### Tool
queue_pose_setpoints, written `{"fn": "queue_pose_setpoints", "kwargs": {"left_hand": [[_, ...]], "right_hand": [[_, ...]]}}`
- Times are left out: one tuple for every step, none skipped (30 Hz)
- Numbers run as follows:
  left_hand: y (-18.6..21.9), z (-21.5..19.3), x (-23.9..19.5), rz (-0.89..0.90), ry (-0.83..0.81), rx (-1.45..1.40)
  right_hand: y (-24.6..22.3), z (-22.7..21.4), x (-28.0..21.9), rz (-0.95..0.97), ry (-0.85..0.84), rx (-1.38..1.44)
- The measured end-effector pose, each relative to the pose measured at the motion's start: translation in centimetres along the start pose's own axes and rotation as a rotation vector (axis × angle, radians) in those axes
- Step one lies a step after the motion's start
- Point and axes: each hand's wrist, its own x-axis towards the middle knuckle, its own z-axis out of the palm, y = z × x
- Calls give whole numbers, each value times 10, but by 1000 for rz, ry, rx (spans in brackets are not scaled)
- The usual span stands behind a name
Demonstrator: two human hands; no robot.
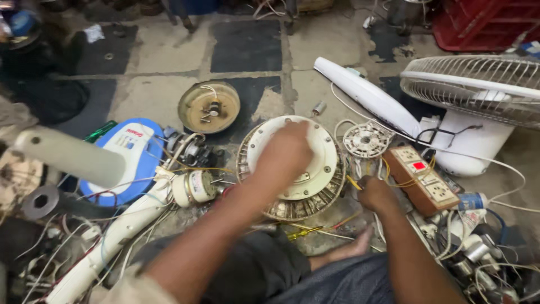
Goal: The person disassembles a fan motor, uses a screwdriver to adjust internal components, and then uses a hammer to reseat the rotor. They reassemble the motor housing and continue adjusting the wiring and internal parts.
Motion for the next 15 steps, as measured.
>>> {"fn": "queue_pose_setpoints", "kwargs": {"left_hand": [[-32, -28, -8, -168, -34, -76], [-62, -48, 0, -50, 103, 20], [-96, -64, 8, -271, 79, -34], [-133, -80, 10, 24, 258, -63], [-168, -88, 14, -225, 176, -67], [-202, -95, 19, -324, 138, 13], [-230, -90, 25, -419, 102, 92], [-254, -84, 29, -499, 89, 111], [-274, -80, 32, -585, 80, 133], [-288, -72, 35, -598, 117, 175], [-300, -67, 38, -612, 161, 222], [-308, -60, 40, -627, 205, 269], [-313, -56, 41, -599, 215, 281], [-316, -51, 40, -570, 226, 293], [-317, -50, 35, -546, 236, 311]], "right_hand": [[4, 2, 0, -20, 30, 9], [4, 4, -2, -67, 118, -31], [3, 6, -7, -107, 207, -75], [-2, 7, -10, -146, 295, -121], [-10, 9, -16, -96, 142, -155], [-19, 10, -22, -47, -12, -184], [-30, 11, -27, 3, -163, -213], [-42, 18, -41, -49, -225, -266], [-53, 28, -59, -106, -289, -322], [-65, 39, -76, -101, -385, -384], [-77, 49, -90, -104, -480, -445], [-84, 58, -102, -307, -438, -434], [-92, 65, -108, -516, -386, -421], [-99, 72, -109, -558, -340, -387], [-106, 80, -110, -605, -298, -350]]}}
